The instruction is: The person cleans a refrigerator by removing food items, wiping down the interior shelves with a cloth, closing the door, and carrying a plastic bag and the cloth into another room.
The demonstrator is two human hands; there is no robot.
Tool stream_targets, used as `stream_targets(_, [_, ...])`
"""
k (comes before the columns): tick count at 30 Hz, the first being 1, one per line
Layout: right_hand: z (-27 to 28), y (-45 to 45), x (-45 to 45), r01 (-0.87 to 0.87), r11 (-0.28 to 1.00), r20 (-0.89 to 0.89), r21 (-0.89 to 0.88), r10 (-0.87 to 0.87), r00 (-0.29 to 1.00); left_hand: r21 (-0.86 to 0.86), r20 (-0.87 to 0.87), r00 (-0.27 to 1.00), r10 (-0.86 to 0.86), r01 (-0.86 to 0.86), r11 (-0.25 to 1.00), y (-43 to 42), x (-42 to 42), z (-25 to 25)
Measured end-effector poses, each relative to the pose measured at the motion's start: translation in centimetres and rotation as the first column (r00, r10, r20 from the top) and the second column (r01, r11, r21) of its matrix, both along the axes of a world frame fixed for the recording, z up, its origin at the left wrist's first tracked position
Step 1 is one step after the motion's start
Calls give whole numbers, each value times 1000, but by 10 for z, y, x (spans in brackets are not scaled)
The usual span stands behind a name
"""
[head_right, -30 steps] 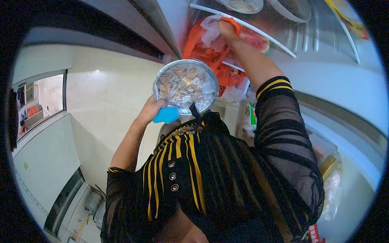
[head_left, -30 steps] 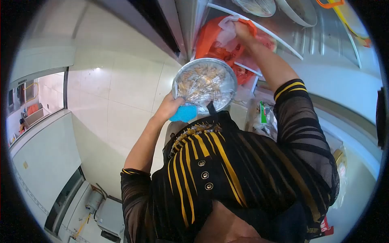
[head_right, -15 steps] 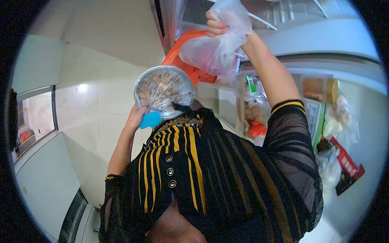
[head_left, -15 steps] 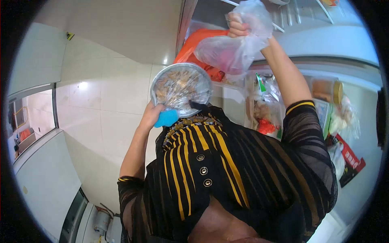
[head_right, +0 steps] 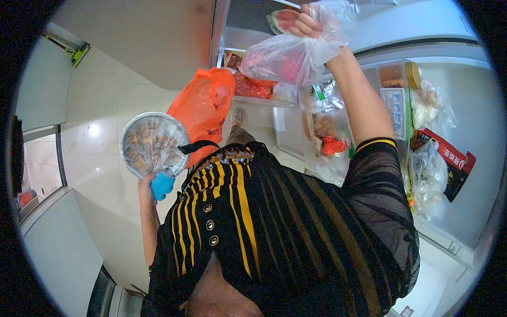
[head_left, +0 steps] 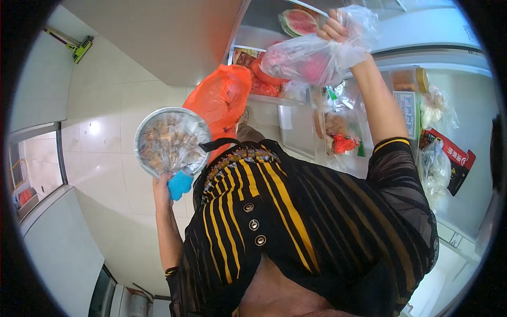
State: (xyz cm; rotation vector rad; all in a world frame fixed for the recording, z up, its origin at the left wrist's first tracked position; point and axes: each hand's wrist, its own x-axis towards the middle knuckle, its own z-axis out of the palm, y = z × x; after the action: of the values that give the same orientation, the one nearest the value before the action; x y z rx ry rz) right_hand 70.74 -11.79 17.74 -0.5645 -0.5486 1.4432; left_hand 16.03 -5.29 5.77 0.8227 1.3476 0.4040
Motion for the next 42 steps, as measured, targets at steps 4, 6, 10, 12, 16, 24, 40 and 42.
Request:
stream_targets(4, [-56,-23,27,-2,996,-45,-93,-2,999,14,-50,993,106,-105,994,-9,0,-2])
stream_targets(6, [-90,-21,35,-27,991,-79,-128,17,997,9,-90,987,136,-136,991,-13,-1,-5])
stream_targets(10, [-161,-5,47,-97,978,-73,-187,85,994,-36,-177,969,171,-180,983,-18,-4,-11])
stream_targets(12, [-196,6,42,-48,942,-10,-332,47,999,-27,-206,960,191,-201,979,-21,-8,-15])
stream_targets(16, [-292,36,34,161,836,267,-525,-18,964,-1,-155,958,242,-245,970,-30,-6,-17])
stream_targets(24, [-440,78,-20,462,633,651,-621,89,753,-28,-220,944,246,-258,966,-39,-30,-27])
stream_targets(40, [-412,41,-53,564,703,893,-434,416,169,-87,-291,873,391,-431,898,-34,13,-21])
stream_targets(42, [-475,30,-69,134,969,978,-206,207,7,-69,-269,894,358,-388,919,-38,5,-22])
